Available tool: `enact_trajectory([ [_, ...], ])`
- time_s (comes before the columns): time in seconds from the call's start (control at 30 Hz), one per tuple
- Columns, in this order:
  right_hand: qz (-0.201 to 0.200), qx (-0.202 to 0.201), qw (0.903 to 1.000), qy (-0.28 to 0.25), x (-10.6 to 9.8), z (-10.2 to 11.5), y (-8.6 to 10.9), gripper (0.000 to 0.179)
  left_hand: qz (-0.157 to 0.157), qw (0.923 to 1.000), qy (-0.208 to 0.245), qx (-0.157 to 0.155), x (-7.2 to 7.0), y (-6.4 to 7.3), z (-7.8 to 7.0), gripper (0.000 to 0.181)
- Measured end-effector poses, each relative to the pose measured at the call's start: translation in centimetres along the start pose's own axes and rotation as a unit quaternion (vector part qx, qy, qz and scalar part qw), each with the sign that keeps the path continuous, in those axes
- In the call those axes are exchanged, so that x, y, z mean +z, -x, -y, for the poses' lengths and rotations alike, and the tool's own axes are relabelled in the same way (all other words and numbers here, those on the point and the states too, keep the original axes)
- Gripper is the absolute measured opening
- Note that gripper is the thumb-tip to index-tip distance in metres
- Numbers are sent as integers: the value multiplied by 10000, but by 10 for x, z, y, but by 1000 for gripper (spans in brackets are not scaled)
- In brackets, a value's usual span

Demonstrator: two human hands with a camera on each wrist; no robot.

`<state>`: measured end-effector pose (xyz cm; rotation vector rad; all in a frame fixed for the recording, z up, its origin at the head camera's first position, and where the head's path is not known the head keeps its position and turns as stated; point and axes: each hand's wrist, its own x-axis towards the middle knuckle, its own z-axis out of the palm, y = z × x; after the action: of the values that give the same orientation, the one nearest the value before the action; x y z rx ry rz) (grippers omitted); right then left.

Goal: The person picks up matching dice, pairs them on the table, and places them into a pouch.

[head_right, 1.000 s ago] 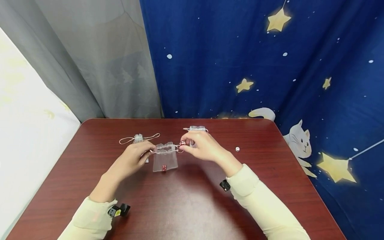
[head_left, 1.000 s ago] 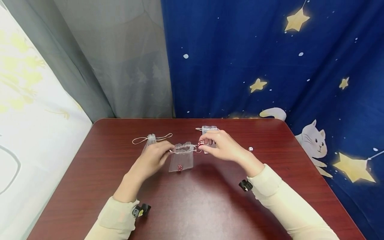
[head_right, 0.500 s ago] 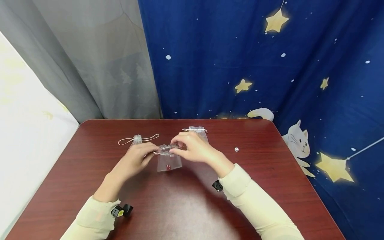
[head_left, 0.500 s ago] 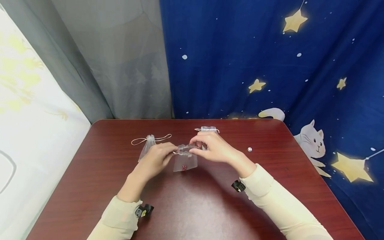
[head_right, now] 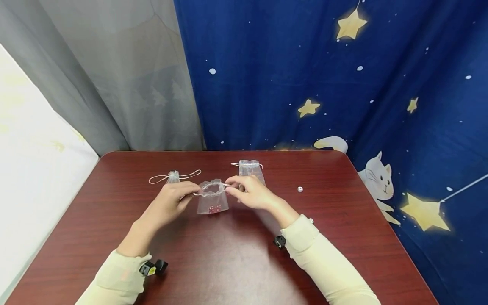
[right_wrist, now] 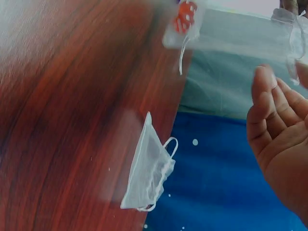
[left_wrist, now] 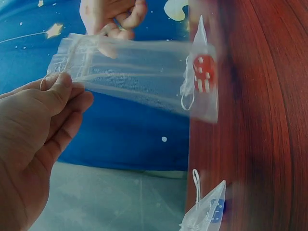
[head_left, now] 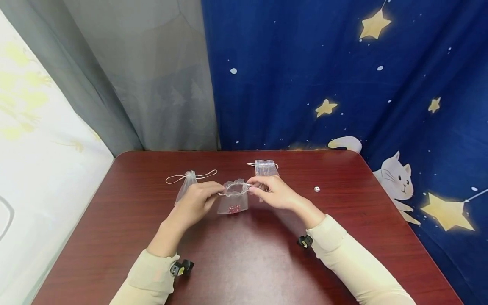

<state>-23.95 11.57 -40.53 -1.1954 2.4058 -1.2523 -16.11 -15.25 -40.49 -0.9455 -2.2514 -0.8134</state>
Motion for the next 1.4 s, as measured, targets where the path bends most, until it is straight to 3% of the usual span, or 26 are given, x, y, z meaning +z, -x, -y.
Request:
enact_trajectory([
  [0.17, -69, 230, 9995, -203, 2, 1, 1, 15, -64, 10000, -25, -37, 0, 2, 1, 33],
  [0.37, -491, 97, 9986, -144, -2, 3, 2, 17, -582, 9977, -155, -314, -1, 7, 4, 36],
  [0.57, -1198, -224, 9920, 328, -6, 4, 1, 18, -1319, 9872, -393, -807, -6, 12, 7, 24],
  [0.73, -1634, -110, 9852, 497, -8, 1, -1, 19, -1563, 9783, -684, -1179, -8, 20, 14, 19],
  [0.93, -1821, 192, 9807, 683, -6, -11, -2, 18, -1361, 9744, -920, -1536, -8, 32, 23, 16],
  [1.23, -1805, 290, 9817, 536, -6, -12, -5, 17, -1090, 9781, -928, -1513, -11, 33, 28, 14],
  [1.4, -1849, 483, 9794, 659, -2, -12, -16, 22, -480, 9702, -1009, -2148, -11, 26, 38, 15],
])
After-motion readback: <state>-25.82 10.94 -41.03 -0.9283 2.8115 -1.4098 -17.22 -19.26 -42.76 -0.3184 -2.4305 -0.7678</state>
